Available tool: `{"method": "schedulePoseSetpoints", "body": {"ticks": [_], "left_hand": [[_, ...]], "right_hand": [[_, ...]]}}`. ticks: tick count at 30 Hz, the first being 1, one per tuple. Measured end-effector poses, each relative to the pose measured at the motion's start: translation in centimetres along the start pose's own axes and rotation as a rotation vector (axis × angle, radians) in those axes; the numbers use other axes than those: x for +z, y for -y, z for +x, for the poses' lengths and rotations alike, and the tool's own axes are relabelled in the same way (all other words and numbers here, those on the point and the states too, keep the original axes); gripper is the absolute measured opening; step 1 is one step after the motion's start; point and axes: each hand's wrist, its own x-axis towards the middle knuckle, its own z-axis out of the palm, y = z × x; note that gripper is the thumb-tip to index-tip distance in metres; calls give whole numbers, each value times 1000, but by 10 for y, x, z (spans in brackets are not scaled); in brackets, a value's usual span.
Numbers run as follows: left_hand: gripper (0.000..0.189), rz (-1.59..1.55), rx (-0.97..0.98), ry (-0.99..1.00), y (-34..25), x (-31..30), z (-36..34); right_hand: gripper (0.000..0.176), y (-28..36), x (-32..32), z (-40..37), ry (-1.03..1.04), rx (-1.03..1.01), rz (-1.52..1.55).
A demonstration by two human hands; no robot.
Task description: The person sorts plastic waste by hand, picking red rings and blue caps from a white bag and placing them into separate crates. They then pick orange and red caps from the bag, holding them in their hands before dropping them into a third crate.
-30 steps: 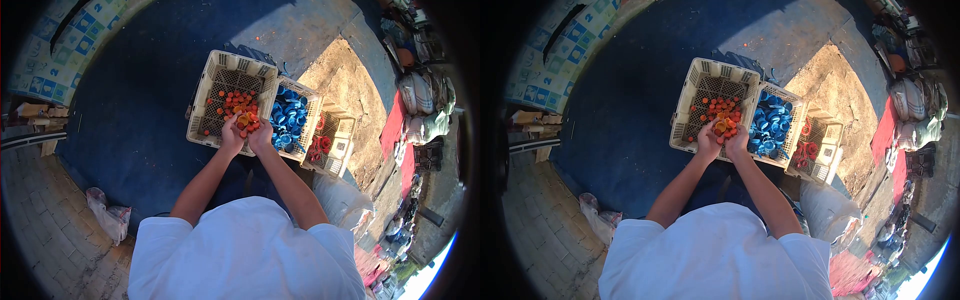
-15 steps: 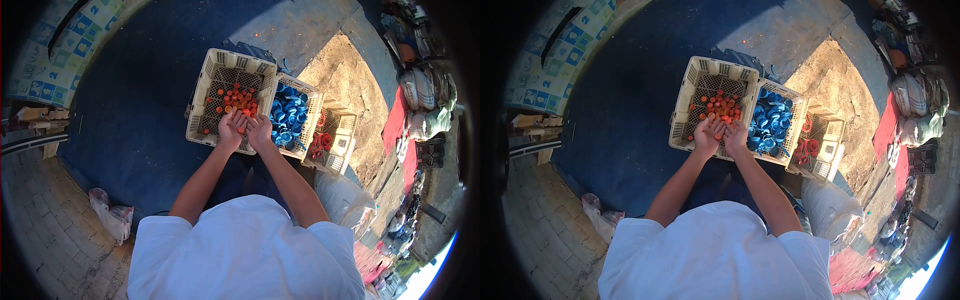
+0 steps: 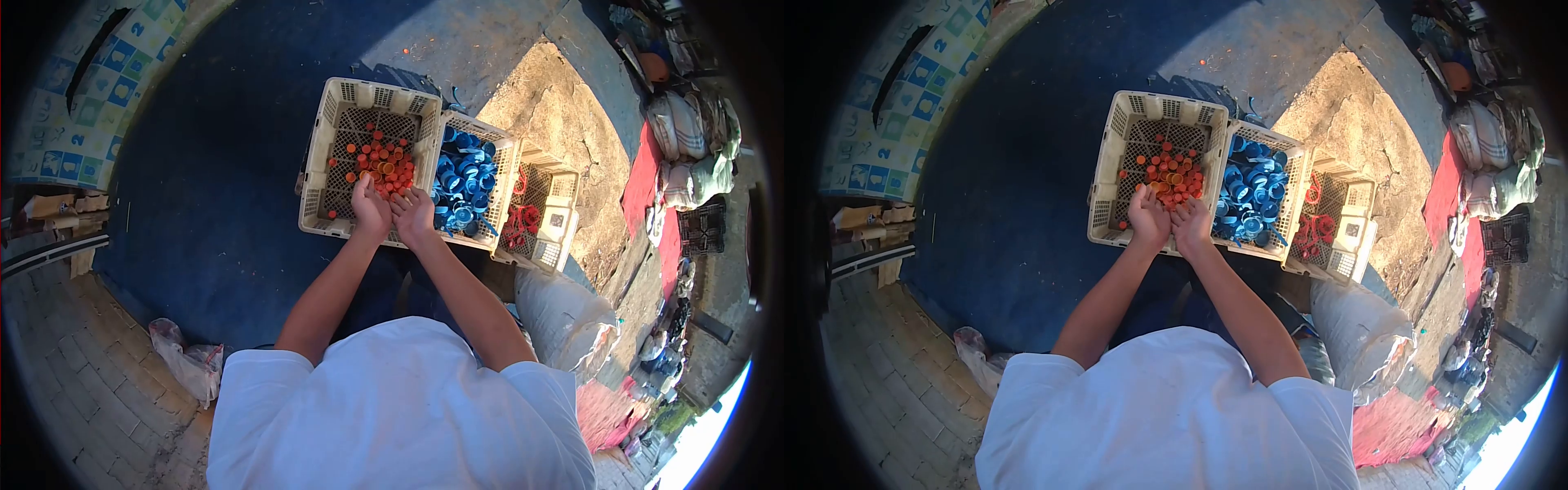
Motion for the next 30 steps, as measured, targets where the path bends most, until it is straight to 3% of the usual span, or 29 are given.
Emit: {"method": "schedulePoseSetpoints", "body": {"ticks": [3,6,9,15,18,22,27,30], "left_hand": [[82,58,10,-103,2,-1,6],[83,43,-2,-15,4,-13,7],[72,0,-69,-71,7,-25,8],[38,148,-320,1,7,-39,-10],[37,18,-481,96,8,-31,-26],[40,61,-645,207,25,10,-48],[41,351,-798,441,57,56,-57],[37,501,-812,383,78,84,-70]], "right_hand": [[79,0,2,-2,4,-33,35],[76,3,-2,-4,1,-15,13],[74,4,-18,-5,80,10,-5],[54,26,-62,-36,136,47,-258],[53,49,-90,-68,78,-60,-257],[39,81,-130,-121,6,-149,76],[30,116,-181,-212,-31,-418,293],[29,117,-215,-257,-146,-561,386]]}}
